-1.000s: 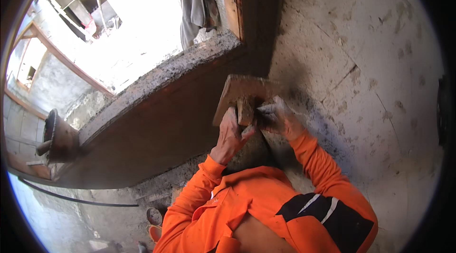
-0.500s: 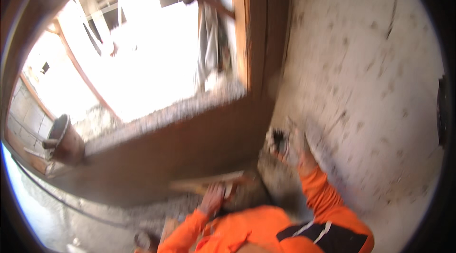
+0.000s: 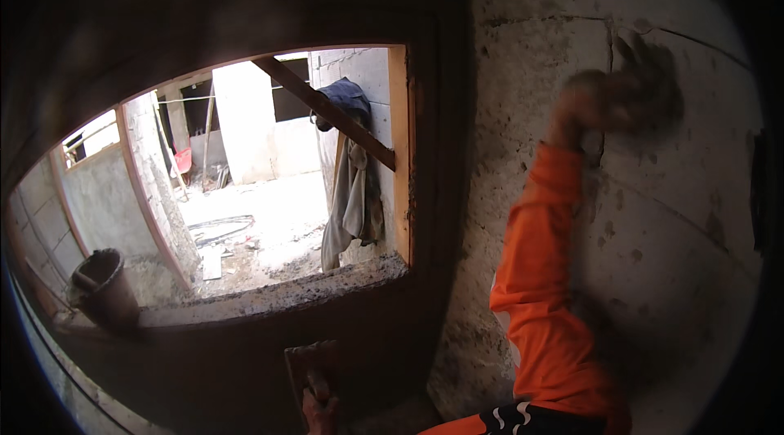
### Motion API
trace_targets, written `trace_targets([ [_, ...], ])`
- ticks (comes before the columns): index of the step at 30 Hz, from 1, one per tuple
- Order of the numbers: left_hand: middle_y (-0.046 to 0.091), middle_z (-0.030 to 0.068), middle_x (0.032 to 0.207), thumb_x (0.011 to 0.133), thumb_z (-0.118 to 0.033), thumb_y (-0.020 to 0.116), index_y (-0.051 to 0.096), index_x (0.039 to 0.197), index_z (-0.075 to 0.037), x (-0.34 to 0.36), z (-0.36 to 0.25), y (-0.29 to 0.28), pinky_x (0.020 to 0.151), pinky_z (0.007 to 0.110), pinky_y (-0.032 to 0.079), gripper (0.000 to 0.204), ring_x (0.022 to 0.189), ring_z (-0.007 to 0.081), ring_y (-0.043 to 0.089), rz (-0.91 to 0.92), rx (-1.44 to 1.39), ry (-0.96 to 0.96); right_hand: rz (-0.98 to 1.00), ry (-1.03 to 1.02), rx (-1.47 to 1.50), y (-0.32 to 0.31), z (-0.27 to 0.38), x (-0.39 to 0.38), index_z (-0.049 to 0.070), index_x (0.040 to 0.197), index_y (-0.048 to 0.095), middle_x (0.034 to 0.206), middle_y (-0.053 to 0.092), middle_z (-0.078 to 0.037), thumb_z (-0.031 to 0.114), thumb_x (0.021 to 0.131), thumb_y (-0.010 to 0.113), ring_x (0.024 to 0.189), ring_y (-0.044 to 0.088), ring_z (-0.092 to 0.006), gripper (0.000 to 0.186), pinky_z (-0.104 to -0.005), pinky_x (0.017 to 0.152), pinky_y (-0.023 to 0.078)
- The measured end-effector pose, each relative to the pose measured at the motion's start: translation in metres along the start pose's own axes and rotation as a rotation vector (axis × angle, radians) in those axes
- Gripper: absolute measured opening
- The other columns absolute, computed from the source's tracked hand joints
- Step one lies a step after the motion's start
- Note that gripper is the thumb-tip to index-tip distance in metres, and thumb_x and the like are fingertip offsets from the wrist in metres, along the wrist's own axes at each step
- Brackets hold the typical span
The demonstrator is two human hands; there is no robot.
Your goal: The person applies mortar to a wall and window frame using a trowel and then smooths the surface with a wooden float.
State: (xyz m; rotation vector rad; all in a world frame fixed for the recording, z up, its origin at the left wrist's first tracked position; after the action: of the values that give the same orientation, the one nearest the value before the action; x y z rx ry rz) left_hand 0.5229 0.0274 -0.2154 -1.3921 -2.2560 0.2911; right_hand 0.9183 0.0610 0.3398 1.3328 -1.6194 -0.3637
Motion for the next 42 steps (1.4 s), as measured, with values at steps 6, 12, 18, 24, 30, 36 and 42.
trace_targets([
  [6,0.056,0.0209,0.119,0.077,-0.017,0.069,0.039,0.134,0.004,0.025,-0.049,-0.010,0.091,0.038,0.045,0.067,0.111,0.0360,0.054,0.066,-0.077,0.116,1.403,0.478,-0.374,0.003,0.059,-0.209,-0.003,0.140,0.038,0.124,0.055,-0.029,0.036,0.089,0.057,0.116,0.052,-0.0424,0.066,-0.0496,0.103,0.038],
  [12,0.060,0.0187,0.103,0.079,-0.011,0.071,0.047,0.120,0.003,0.033,-0.092,0.030,0.073,0.038,0.049,0.049,0.093,0.0312,0.061,0.126,-0.334,0.270,2.255,1.119,-0.137,-0.332,0.215,-0.301,0.000,0.134,0.048,0.111,0.064,-0.021,0.030,0.082,0.068,0.105,0.061,-0.0355,0.063,-0.0434,0.094,0.046],
  [18,0.058,0.0231,0.105,0.081,-0.022,0.075,0.047,0.117,0.005,0.059,-0.210,0.070,0.078,0.044,0.047,0.053,0.095,0.0375,0.059,0.207,-0.410,0.315,1.302,1.417,0.183,-0.258,0.256,-0.226,0.001,0.131,0.049,0.107,0.062,-0.020,0.025,0.084,0.063,0.086,0.062,-0.0400,0.055,-0.0442,0.082,0.050],
  [24,0.054,0.0249,0.122,0.085,-0.023,0.068,0.044,0.130,0.006,0.070,-0.347,0.051,0.096,0.043,0.043,0.058,0.113,0.0400,0.052,0.247,-0.191,0.784,0.948,1.183,0.005,-0.173,0.217,-0.233,-0.006,0.121,0.048,0.096,0.060,-0.020,0.023,0.089,0.061,0.085,0.061,-0.0360,0.045,-0.0396,0.077,0.049],
  [30,0.058,0.0193,0.115,0.083,-0.016,0.068,0.055,0.120,0.002,0.084,-0.305,-0.028,0.094,0.044,0.044,0.043,0.108,0.0369,0.055,-0.008,-0.256,0.950,0.737,0.688,-0.076,-0.009,0.079,-0.142,-0.006,0.132,0.040,0.129,0.049,-0.024,0.025,0.095,0.054,0.120,0.048,-0.0344,0.051,-0.0384,0.101,0.037],
  [36,0.063,0.0166,0.103,0.082,-0.007,0.066,0.062,0.106,-0.001,0.106,-0.158,-0.011,0.086,0.041,0.048,0.026,0.098,0.0343,0.060,-0.076,-0.233,0.519,0.730,0.481,-0.141,0.104,-0.065,-0.134,0.002,0.145,0.034,0.146,0.041,-0.019,0.024,0.099,0.044,0.134,0.040,-0.0307,0.052,-0.0360,0.109,0.031],
  [42,0.063,0.0174,0.102,0.081,-0.007,0.065,0.063,0.102,0.000,0.114,-0.114,-0.017,0.086,0.041,0.048,0.021,0.097,0.0343,0.060,-0.067,-0.185,0.469,0.798,0.475,-0.217,0.142,-0.095,-0.155,0.000,0.143,0.035,0.144,0.041,-0.020,0.031,0.098,0.043,0.133,0.041,-0.0318,0.055,-0.0375,0.109,0.032],
])
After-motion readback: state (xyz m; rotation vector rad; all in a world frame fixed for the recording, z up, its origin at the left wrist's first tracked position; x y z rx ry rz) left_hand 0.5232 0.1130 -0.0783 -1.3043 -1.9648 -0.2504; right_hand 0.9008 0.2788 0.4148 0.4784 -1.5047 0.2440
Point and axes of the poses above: each hand's wrist, its own x-axis towards the middle knuckle, its own y-axis out of the palm, z = x × y, the point moved 4 cm from there along x, towards the middle knuckle
